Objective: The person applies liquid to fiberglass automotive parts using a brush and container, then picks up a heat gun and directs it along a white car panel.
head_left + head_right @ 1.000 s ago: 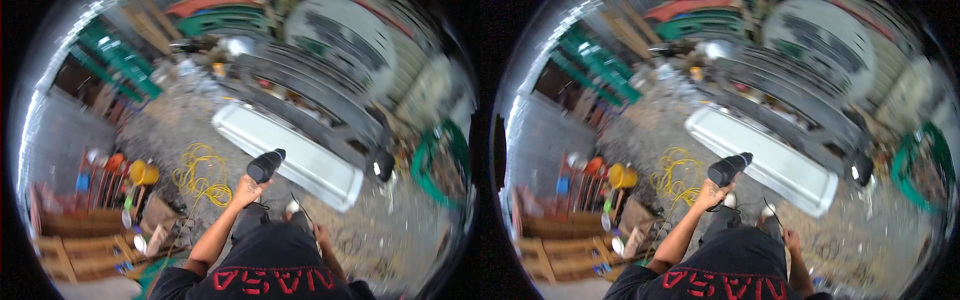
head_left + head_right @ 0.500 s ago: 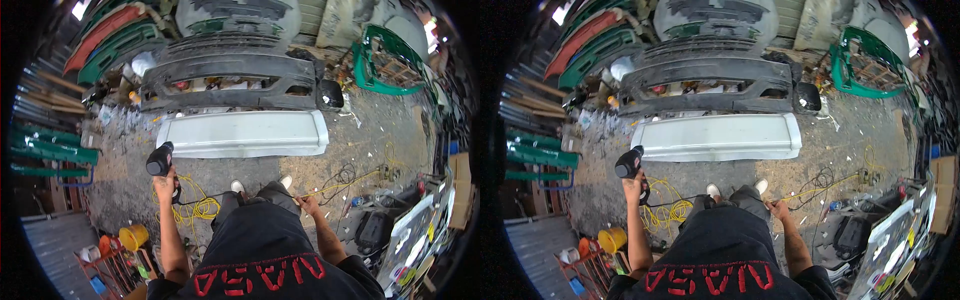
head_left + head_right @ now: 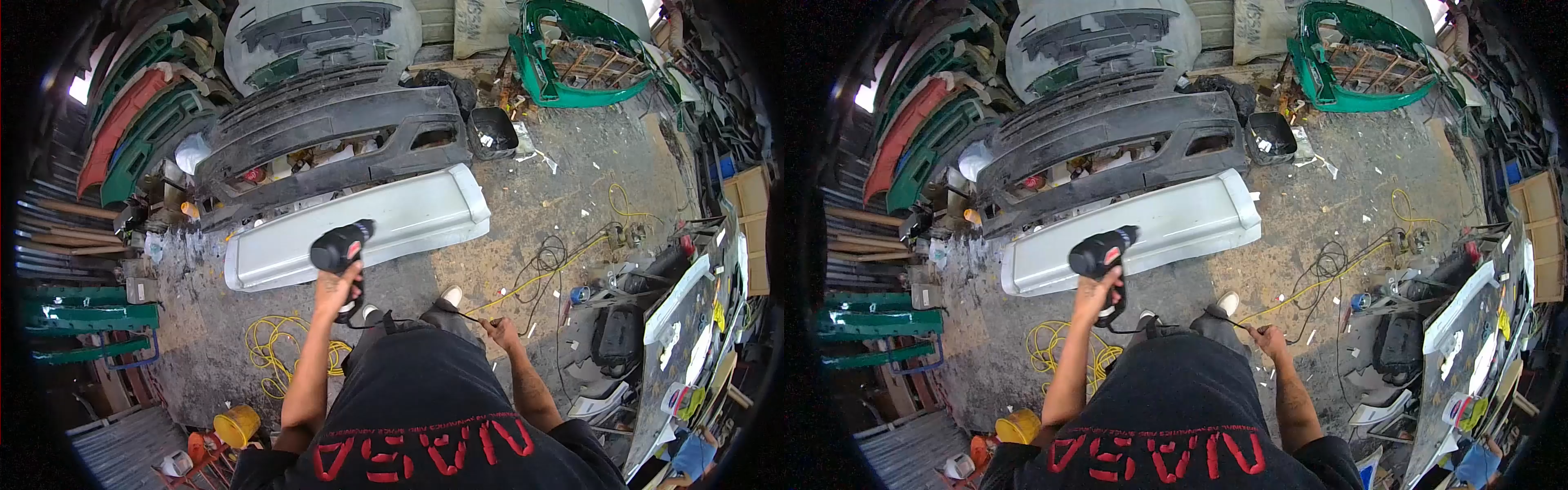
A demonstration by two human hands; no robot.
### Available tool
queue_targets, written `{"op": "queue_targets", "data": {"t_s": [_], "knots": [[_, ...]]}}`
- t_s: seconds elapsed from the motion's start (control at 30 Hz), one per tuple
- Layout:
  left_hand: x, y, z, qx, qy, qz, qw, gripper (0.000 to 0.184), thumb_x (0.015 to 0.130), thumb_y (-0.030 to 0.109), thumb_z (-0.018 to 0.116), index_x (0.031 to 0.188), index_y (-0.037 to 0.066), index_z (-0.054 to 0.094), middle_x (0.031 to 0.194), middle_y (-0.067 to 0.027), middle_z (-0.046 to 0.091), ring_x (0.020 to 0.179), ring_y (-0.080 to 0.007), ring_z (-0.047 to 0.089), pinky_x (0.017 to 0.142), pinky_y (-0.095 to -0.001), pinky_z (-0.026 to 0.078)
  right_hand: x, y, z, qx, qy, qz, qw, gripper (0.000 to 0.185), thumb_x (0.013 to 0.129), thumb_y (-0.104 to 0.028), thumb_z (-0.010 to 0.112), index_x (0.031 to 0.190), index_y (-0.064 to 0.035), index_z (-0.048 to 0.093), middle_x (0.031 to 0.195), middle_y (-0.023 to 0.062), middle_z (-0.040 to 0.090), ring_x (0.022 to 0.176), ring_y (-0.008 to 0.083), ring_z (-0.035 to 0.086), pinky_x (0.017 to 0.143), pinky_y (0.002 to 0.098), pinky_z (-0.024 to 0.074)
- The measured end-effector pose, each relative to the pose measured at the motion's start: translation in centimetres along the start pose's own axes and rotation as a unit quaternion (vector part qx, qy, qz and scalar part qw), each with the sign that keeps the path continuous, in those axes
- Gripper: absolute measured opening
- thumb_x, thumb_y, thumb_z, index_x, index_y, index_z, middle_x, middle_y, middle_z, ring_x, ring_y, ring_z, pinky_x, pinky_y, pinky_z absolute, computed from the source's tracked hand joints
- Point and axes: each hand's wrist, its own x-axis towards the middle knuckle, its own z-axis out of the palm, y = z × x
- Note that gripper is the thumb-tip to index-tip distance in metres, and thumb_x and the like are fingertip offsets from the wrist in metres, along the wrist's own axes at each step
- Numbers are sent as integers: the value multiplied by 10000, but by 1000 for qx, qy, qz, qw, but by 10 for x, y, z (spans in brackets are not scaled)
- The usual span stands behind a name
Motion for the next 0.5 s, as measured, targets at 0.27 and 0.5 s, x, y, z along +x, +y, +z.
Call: {"op": "queue_targets", "data": {"t_s": [0.27, 0.5], "knots": [[2, -73, 115, 33, -118, 109, 986, 396, 787, 261, 718, 1095, 42, 599, 922, -50, 657, 706, -130, 612, 638, -271, 503, 28, 53, -25, 85, 2, 10, 996, 549, 819, -463, 623, 522, -3, 586, 451, 64, 515, 429, 128, 499, 462, 302, 406], [-11, -95, 85, 101, -143, 146, 974, 406, 679, 168, 727, 1019, 1, 582, 990, -138, 639, 920, -207, 606, 856, -331, 470, 41, 48, -37, 158, 21, -20, 987, 480, 831, -354, 655, 507, -17, 547, 435, 26, 480, 382, 134, 480, 407, 275, 366]]}}
